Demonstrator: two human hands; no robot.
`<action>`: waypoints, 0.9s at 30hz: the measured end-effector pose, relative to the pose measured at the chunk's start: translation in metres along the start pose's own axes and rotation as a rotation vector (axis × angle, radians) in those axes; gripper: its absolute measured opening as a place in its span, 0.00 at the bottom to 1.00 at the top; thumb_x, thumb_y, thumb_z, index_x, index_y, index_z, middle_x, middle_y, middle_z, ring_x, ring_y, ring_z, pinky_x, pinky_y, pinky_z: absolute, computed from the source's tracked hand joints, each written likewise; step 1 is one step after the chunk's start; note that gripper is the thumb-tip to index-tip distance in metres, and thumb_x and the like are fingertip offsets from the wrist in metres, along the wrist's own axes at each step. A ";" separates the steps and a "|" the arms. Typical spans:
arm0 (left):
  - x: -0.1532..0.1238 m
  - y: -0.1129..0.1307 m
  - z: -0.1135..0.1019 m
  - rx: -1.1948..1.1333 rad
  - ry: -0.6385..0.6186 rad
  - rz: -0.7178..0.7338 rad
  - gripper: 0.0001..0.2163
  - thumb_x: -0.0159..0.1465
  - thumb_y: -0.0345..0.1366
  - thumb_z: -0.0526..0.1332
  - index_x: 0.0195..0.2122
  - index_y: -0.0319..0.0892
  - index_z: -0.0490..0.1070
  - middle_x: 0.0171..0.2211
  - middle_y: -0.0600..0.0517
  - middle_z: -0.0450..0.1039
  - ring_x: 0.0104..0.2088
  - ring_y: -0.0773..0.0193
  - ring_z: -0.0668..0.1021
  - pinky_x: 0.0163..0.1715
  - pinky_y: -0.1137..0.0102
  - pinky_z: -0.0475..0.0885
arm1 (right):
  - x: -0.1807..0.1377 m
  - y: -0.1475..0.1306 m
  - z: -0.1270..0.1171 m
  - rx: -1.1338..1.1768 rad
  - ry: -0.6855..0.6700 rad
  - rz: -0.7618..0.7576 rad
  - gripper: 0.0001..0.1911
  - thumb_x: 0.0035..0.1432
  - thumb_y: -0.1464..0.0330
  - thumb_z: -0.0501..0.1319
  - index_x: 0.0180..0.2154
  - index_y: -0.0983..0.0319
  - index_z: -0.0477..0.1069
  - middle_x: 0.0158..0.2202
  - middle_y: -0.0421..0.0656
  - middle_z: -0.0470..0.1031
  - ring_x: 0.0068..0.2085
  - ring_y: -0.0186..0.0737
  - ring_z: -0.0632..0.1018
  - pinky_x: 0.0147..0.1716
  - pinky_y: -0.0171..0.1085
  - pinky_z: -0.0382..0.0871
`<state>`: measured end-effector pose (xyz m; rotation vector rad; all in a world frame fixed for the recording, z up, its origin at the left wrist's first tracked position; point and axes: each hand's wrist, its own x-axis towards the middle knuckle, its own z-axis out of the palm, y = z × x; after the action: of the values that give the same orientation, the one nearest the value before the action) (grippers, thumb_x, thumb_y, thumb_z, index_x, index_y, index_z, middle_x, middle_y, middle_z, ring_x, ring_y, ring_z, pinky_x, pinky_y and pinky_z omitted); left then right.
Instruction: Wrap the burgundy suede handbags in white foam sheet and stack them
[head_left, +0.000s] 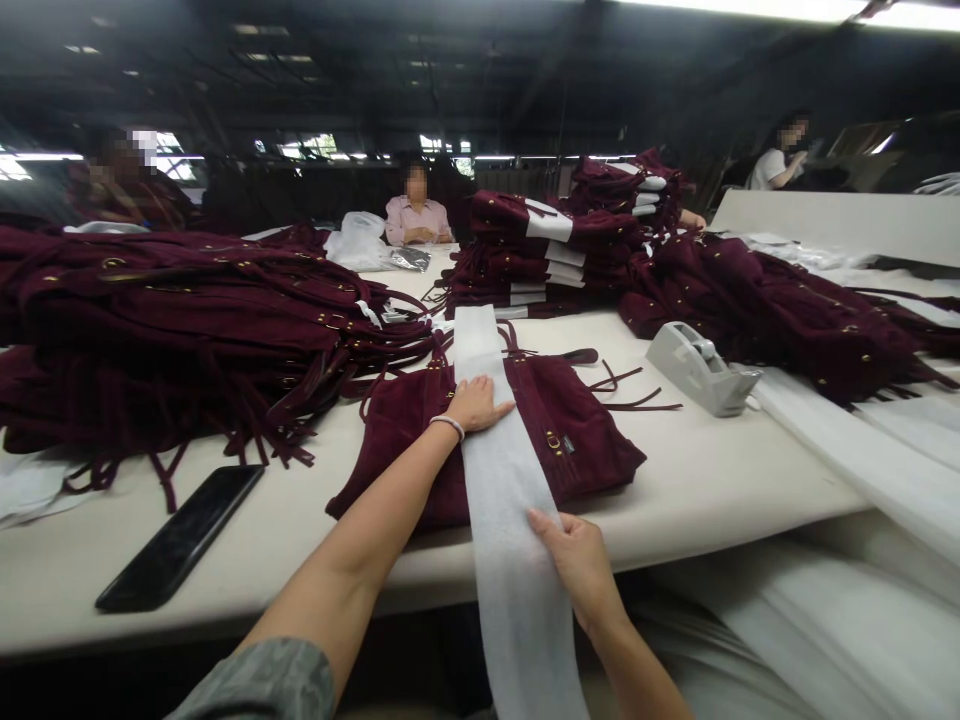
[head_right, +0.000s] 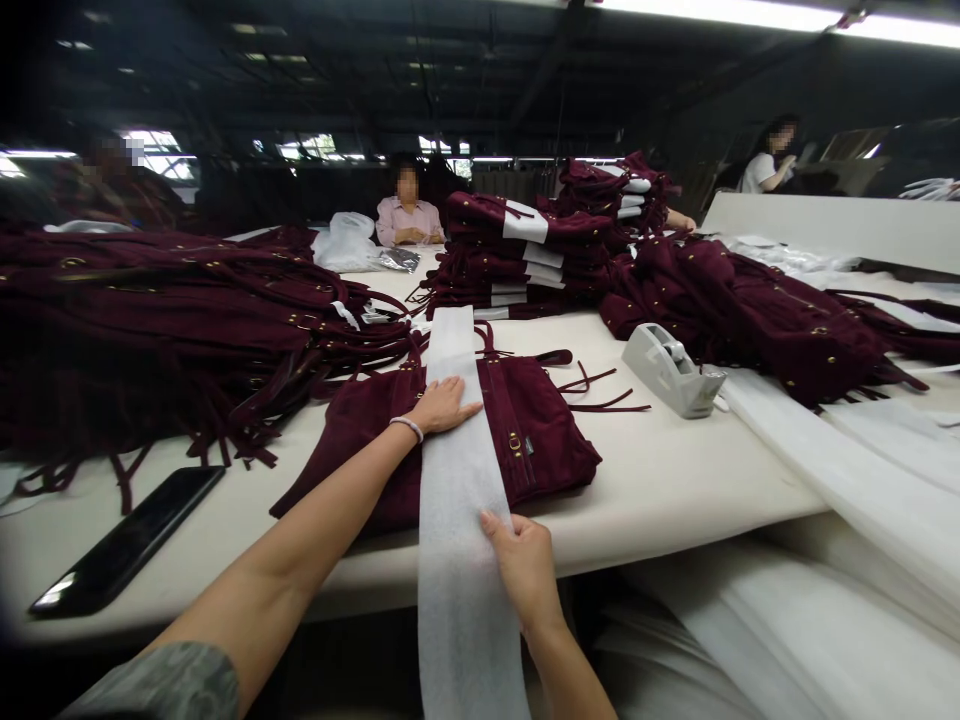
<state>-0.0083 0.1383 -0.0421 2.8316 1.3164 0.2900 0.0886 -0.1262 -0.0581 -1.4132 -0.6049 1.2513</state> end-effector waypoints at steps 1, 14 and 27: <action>0.000 -0.001 -0.001 -0.010 0.011 0.007 0.33 0.66 0.58 0.47 0.57 0.30 0.62 0.59 0.32 0.63 0.60 0.44 0.65 0.59 0.51 0.56 | -0.002 0.000 0.000 0.036 -0.005 0.016 0.25 0.44 0.49 0.69 0.26 0.67 0.74 0.22 0.41 0.71 0.24 0.37 0.67 0.23 0.34 0.61; -0.048 0.036 -0.029 -0.056 0.089 0.012 0.05 0.64 0.30 0.57 0.38 0.38 0.72 0.41 0.42 0.70 0.47 0.51 0.72 0.49 0.58 0.68 | 0.002 -0.001 0.004 -0.355 0.155 -0.160 0.21 0.49 0.51 0.61 0.20 0.58 0.58 0.17 0.35 0.56 0.22 0.35 0.60 0.22 0.34 0.54; -0.156 0.066 -0.060 -0.394 0.273 0.334 0.12 0.66 0.39 0.60 0.49 0.45 0.69 0.49 0.46 0.68 0.52 0.56 0.71 0.55 0.58 0.68 | 0.012 -0.010 -0.001 -0.606 0.177 -0.177 0.15 0.49 0.59 0.63 0.20 0.58 0.61 0.19 0.39 0.67 0.25 0.39 0.68 0.26 0.35 0.55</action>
<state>-0.0663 -0.0273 -0.0038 2.7121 0.6949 0.8595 0.0960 -0.1135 -0.0533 -1.8928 -1.0153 0.8180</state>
